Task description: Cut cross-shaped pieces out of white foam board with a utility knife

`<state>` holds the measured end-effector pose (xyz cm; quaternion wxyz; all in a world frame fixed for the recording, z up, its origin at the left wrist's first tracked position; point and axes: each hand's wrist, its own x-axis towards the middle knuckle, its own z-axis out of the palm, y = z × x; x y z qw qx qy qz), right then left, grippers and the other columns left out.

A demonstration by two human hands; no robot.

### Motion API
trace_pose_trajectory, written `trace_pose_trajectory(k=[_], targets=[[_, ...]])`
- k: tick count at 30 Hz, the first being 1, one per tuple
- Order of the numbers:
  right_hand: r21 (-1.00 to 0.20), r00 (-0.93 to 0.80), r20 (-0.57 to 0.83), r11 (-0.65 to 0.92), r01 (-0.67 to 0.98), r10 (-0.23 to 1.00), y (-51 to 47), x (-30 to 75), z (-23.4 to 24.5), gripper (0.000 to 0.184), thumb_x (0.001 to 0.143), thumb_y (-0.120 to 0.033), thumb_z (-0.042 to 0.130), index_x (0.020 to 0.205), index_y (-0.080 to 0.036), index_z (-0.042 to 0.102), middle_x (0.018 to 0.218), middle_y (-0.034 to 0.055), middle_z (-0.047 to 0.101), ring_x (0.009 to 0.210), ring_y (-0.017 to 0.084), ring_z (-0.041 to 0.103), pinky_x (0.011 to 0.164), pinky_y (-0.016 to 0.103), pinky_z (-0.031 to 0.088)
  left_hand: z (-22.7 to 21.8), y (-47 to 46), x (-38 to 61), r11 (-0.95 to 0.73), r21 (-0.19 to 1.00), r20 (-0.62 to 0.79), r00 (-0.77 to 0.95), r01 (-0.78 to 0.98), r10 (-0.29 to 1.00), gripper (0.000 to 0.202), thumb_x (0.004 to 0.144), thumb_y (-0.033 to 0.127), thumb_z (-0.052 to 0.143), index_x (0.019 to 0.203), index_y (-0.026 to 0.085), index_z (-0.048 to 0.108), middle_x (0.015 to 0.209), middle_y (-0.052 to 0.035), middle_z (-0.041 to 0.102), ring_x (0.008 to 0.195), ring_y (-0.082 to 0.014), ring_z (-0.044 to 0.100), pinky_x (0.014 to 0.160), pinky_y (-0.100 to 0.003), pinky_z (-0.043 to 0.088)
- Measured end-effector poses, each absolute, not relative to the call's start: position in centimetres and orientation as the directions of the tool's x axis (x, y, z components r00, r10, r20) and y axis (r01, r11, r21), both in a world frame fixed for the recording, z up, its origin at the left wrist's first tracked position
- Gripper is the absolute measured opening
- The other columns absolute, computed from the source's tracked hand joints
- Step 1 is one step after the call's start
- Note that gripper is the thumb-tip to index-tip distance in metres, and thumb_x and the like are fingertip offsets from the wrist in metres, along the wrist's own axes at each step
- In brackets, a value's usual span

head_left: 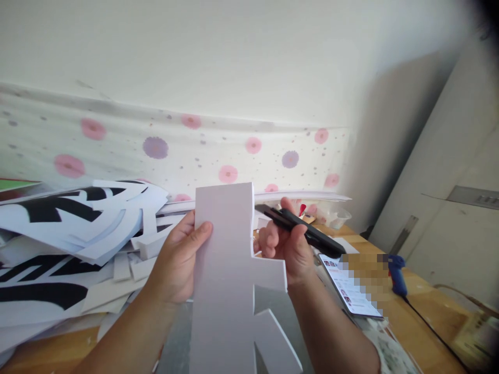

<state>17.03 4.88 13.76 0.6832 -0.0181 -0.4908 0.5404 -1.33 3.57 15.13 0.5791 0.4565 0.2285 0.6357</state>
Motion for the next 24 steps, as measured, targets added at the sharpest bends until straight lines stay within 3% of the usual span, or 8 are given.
trace_pose_trajectory(k=[2,5,11,15,24], targets=[[-0.559,0.050,0.670,0.548,-0.622,0.741,4.4,16.9,14.2,0.045,0.081,-0.054,0.076,0.122,-0.041,0.063,0.061,-0.0072,0.067,0.047,0.013,0.057,0.057,0.032,0.057,15.3,3.5,-1.3,-0.227,0.833,0.311,0.087,-0.505,0.946,0.040,0.073,0.034,0.084,0.110,0.025,0.071,0.083,-0.0032,0.077,0.069,-0.0218,0.074,0.057,-0.025,0.058],[-0.589,0.114,0.691,0.647,-0.484,0.714,3.8,17.0,14.9,0.039,0.082,-0.042,0.078,0.118,-0.034,0.065,0.064,-0.0044,0.071,0.055,0.015,0.065,0.060,0.032,0.056,15.6,3.4,-1.3,-0.246,0.848,0.309,0.060,-0.470,0.949,0.040,0.072,0.034,0.085,0.108,0.023,0.070,0.078,-0.0027,0.076,0.059,-0.0180,0.071,0.052,-0.022,0.056],[-0.725,-0.199,0.586,0.398,-0.563,0.785,4.3,17.7,15.3,0.040,0.064,-0.020,0.087,0.099,-0.028,0.070,0.067,-0.0057,0.070,0.055,0.012,0.063,0.051,0.023,0.049,16.0,2.9,-1.2,-0.269,0.882,0.319,0.071,-0.386,0.945,0.049,0.073,0.037,0.083,0.116,0.021,0.065,0.085,-0.0063,0.077,0.064,-0.0246,0.072,0.055,-0.032,0.059],[-0.760,-0.296,0.522,0.278,-0.588,0.800,5.0,18.1,14.8,0.046,0.056,-0.008,0.087,0.095,-0.027,0.070,0.070,-0.0068,0.068,0.058,0.009,0.060,0.054,0.021,0.049,16.2,2.8,-1.4,-0.254,0.901,0.313,0.121,-0.353,0.942,0.048,0.077,0.037,0.081,0.119,0.023,0.063,0.084,-0.0050,0.076,0.065,-0.0254,0.073,0.054,-0.033,0.058],[-0.764,-0.368,0.562,0.294,-0.574,0.741,5.1,19.2,14.8,0.040,0.068,-0.010,0.082,0.103,-0.024,0.069,0.082,-0.0040,0.070,0.060,0.007,0.063,0.056,0.018,0.051,16.0,2.9,-1.5,-0.246,0.903,0.301,0.109,-0.352,0.947,0.047,0.076,0.036,0.081,0.118,0.024,0.063,0.087,-0.0051,0.076,0.067,-0.0245,0.073,0.058,-0.033,0.060]])
